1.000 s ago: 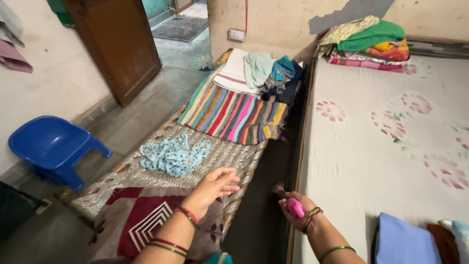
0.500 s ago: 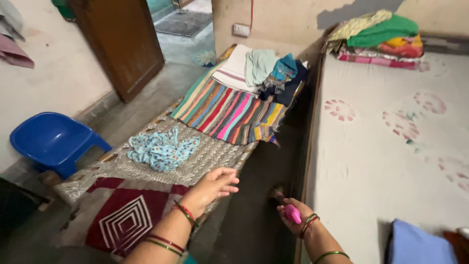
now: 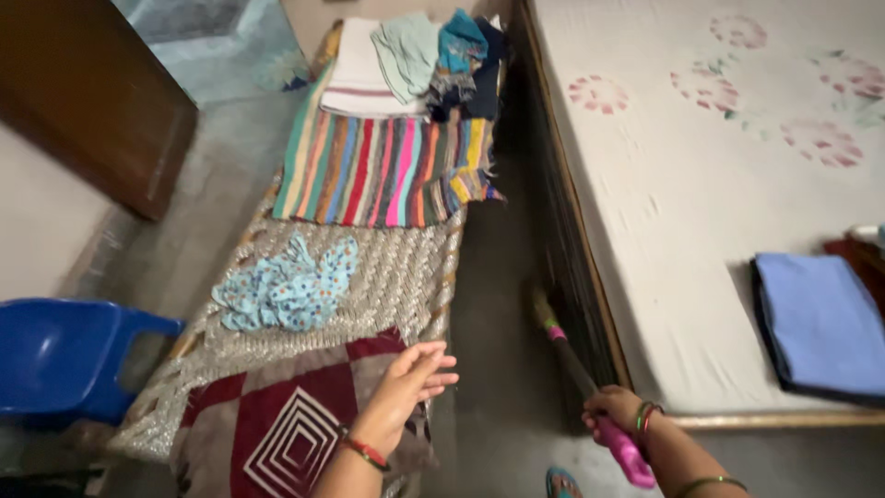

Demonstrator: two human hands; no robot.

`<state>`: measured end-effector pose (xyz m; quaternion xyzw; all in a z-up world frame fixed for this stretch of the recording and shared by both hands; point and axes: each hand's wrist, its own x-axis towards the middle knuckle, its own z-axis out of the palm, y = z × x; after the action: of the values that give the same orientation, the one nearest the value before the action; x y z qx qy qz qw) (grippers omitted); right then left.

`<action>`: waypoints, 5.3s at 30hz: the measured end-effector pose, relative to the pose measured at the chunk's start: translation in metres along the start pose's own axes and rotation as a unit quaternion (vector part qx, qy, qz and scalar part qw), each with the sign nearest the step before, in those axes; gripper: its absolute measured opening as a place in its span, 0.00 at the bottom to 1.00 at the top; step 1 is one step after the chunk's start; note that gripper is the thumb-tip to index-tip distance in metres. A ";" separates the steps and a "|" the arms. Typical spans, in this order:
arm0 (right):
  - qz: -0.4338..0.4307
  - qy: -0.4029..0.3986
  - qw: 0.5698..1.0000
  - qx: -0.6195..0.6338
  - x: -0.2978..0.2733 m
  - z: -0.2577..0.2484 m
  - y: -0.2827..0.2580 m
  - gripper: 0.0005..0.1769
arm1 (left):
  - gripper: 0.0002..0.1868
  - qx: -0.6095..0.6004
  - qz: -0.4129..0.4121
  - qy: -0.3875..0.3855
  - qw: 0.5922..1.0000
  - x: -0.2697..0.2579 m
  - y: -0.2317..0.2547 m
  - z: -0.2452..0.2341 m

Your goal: The person sweeps a tiled floor in a bedroom using a broom with a pink handle. They move a blue plastic stool to access the area underneath it and continue sweeping around furniture and along the walls.

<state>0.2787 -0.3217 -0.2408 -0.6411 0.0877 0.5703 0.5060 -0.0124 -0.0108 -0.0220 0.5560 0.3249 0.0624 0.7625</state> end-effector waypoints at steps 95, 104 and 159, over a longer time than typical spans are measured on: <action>0.000 -0.005 0.406 -0.914 -0.413 0.076 0.052 0.29 | 0.21 0.001 0.021 0.064 0.998 -0.310 -0.119 0.026; -0.049 -0.038 0.365 -0.929 -0.271 -0.021 0.018 0.25 | 0.22 -0.016 0.044 0.099 0.994 -0.274 -0.093 0.094; -0.105 -0.061 0.412 -0.903 -0.241 -0.018 -0.103 0.23 | 0.22 -0.063 0.039 0.250 0.966 -0.233 -0.090 0.175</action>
<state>0.2805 -0.3986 0.0104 -0.6953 -0.5770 0.3003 -0.3056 -0.1196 -0.2919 0.0266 0.4863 0.4781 0.2494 0.6875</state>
